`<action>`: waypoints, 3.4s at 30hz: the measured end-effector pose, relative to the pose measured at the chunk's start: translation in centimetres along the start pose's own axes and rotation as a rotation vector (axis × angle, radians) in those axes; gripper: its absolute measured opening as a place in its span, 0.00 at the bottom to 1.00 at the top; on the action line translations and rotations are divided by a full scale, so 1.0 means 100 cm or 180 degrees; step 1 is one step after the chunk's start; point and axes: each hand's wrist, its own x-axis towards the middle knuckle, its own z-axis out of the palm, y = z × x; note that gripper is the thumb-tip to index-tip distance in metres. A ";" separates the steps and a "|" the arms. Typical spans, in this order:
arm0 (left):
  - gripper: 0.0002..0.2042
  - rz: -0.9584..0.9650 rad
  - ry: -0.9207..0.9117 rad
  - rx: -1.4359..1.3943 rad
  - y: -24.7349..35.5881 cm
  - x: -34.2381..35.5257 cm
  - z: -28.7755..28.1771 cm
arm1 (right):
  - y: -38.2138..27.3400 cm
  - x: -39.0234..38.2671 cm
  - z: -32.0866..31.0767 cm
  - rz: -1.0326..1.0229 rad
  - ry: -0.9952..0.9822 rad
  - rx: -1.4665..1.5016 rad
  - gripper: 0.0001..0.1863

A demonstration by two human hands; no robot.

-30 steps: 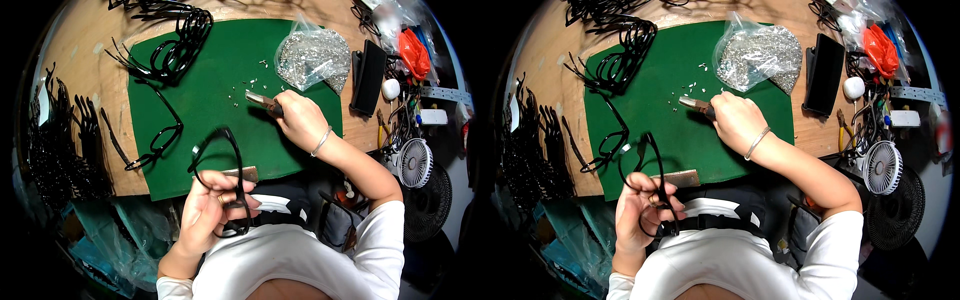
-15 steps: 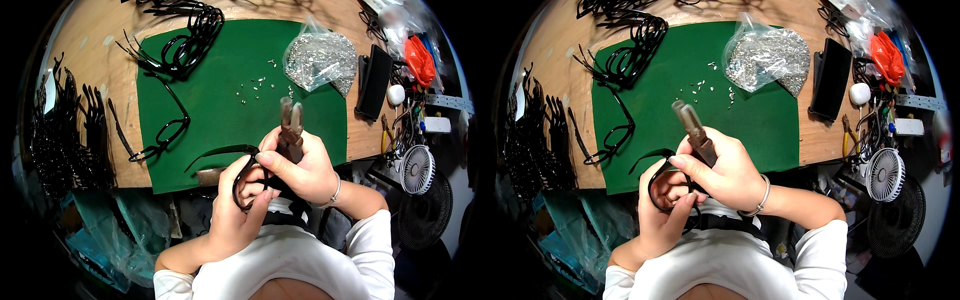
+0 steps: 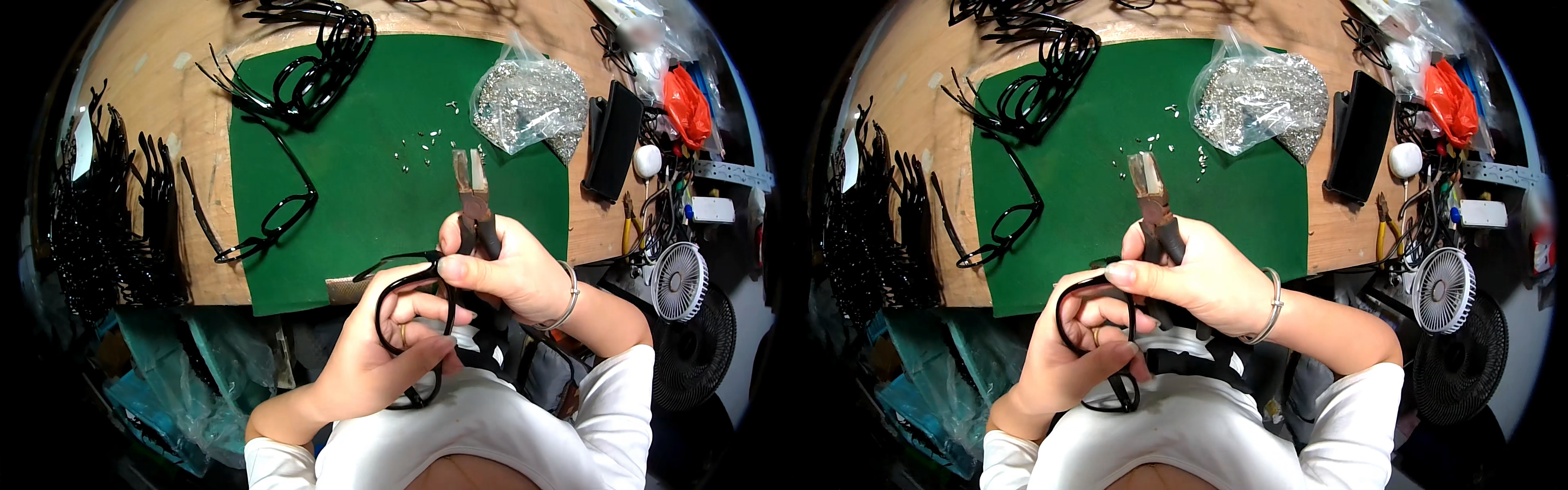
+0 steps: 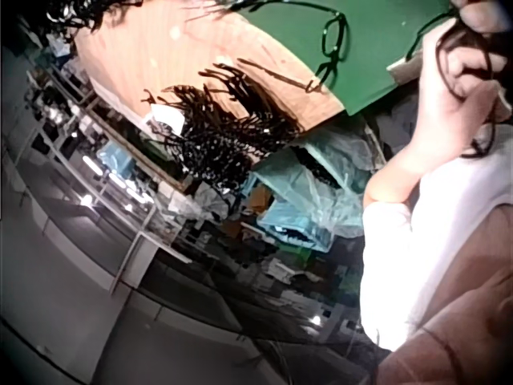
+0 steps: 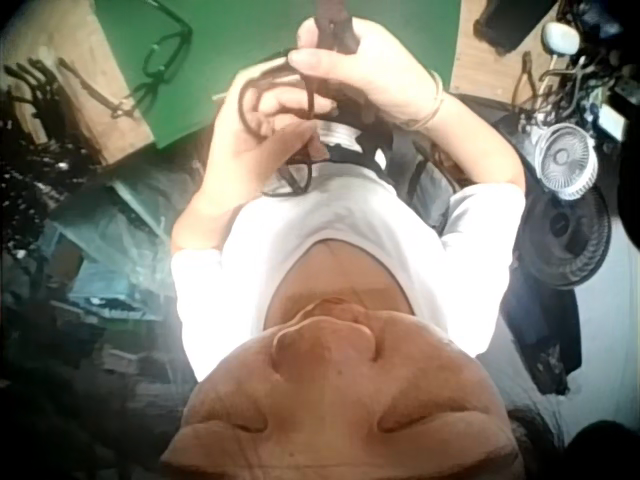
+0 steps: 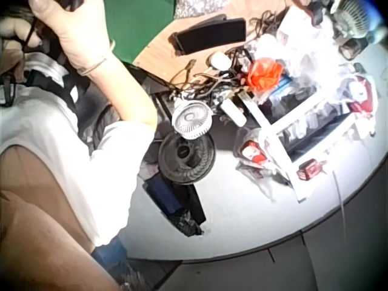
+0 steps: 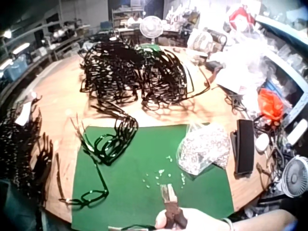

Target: The person uses pliers to adjust the arms and frames of multiple black eyeglasses on a green mat. They repeatedly pick up glasses, bend or tighten parts with pliers, and place them back on the table. The workspace contains many glasses, small metal parts, and tools.

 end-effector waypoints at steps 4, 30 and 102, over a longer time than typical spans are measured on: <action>0.27 -0.0135 0.0154 -0.0096 0.008 -0.004 0.002 | 0.002 -0.005 -0.004 -0.0135 -0.0151 -0.0125 0.11; 0.22 -0.0223 0.0180 0.0241 -0.003 -0.008 0.008 | -0.012 -0.025 -0.011 0.0075 -0.0331 -0.4284 0.20; 0.32 0.1979 0.0253 0.0962 0.061 0.012 -0.010 | 0.032 -0.005 -0.060 -0.1698 0.1369 -0.5243 0.22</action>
